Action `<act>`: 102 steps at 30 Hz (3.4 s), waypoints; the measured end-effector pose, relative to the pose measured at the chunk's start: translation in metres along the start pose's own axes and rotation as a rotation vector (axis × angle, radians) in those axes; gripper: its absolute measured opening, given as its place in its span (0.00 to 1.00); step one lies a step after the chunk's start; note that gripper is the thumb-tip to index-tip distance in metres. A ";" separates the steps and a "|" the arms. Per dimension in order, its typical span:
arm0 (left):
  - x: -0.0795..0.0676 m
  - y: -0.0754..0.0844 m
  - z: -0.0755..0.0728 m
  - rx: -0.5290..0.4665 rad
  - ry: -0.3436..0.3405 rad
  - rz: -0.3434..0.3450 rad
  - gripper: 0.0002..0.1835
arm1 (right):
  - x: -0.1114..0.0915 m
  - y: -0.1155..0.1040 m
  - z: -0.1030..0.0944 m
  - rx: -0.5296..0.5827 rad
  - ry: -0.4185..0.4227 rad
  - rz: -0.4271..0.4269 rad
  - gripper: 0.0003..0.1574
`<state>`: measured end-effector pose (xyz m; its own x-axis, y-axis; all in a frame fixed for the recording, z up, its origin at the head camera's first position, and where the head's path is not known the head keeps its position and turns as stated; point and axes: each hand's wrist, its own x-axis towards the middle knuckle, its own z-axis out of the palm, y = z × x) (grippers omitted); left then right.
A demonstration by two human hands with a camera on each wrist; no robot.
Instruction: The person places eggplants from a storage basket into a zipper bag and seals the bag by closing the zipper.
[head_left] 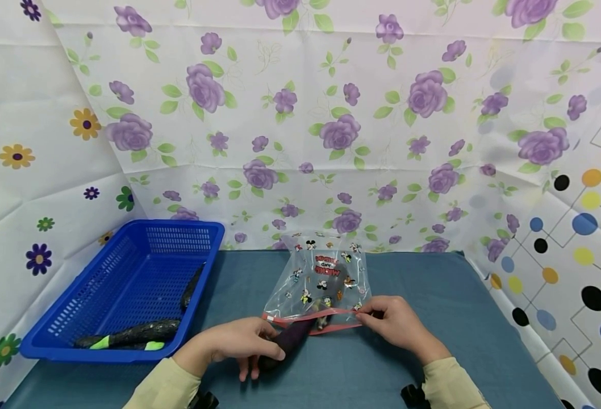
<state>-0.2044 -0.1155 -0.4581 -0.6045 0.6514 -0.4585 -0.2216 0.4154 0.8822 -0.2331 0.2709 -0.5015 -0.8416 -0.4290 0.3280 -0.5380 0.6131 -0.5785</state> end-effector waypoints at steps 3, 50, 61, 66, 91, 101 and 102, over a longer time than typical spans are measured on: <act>0.001 -0.001 0.000 0.037 0.007 -0.001 0.32 | 0.000 0.001 0.000 -0.001 0.002 -0.001 0.03; 0.006 -0.003 0.004 0.114 0.048 0.090 0.28 | 0.000 0.000 -0.001 0.009 -0.008 0.007 0.04; 0.011 -0.003 0.007 0.101 0.038 0.100 0.18 | 0.000 0.000 -0.001 0.006 -0.004 0.001 0.04; 0.013 -0.003 0.010 0.097 0.054 0.088 0.20 | 0.000 0.000 0.000 0.000 -0.007 0.005 0.04; 0.031 -0.006 0.026 0.105 0.144 0.107 0.29 | 0.000 -0.001 0.000 0.011 -0.009 0.011 0.06; 0.040 -0.003 0.028 0.124 0.156 0.096 0.27 | 0.000 -0.002 0.000 0.015 -0.007 0.015 0.04; 0.041 -0.002 0.028 0.123 0.155 0.090 0.26 | 0.000 -0.002 0.000 0.017 -0.009 0.017 0.04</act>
<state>-0.2071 -0.0722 -0.4815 -0.7302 0.5878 -0.3483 -0.0720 0.4407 0.8947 -0.2319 0.2698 -0.4999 -0.8500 -0.4247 0.3117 -0.5230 0.6090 -0.5963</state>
